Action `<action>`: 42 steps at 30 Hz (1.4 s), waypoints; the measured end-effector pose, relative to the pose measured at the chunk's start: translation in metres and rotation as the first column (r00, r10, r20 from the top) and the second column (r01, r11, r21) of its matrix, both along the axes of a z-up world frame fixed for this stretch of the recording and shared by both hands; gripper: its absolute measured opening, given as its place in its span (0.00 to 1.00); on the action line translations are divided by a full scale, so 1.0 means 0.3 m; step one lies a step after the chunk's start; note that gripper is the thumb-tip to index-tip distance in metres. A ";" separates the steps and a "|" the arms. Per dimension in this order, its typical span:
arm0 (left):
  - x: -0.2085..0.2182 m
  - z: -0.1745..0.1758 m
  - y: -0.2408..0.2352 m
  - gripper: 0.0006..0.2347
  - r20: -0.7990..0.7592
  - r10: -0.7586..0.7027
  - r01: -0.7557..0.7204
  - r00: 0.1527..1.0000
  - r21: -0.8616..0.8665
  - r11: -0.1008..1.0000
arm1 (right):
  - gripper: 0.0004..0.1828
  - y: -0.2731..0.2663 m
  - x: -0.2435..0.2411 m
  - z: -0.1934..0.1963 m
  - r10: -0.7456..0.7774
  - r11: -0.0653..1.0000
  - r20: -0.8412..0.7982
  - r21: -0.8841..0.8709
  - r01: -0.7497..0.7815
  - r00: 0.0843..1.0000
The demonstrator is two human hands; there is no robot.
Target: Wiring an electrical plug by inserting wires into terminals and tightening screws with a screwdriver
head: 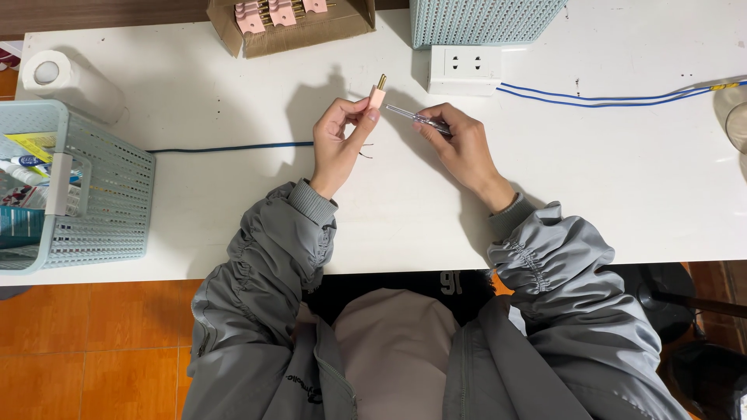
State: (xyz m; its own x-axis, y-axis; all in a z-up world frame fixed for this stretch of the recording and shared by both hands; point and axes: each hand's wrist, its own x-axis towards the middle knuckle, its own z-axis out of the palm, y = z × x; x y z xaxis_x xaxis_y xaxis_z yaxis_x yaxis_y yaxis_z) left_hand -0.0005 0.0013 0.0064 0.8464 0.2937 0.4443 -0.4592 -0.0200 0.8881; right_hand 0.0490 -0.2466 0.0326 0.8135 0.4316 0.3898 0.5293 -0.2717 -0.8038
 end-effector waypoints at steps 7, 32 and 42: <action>-0.007 0.012 0.007 0.08 0.015 -0.024 0.024 1.000 0.006 1.000 | 0.08 0.024 0.031 -0.065 0.125 0.975 -0.422 0.221 -0.032 0.898; 0.073 -0.020 0.155 0.12 0.536 0.033 -0.510 0.843 0.781 0.360 | 0.17 0.217 0.090 0.076 0.175 0.977 -0.052 -0.117 -0.180 0.983; 0.047 0.008 0.225 0.14 0.336 0.479 -0.535 0.811 0.756 0.377 | 0.11 0.620 0.467 0.045 0.171 0.974 0.238 -0.190 -0.127 0.956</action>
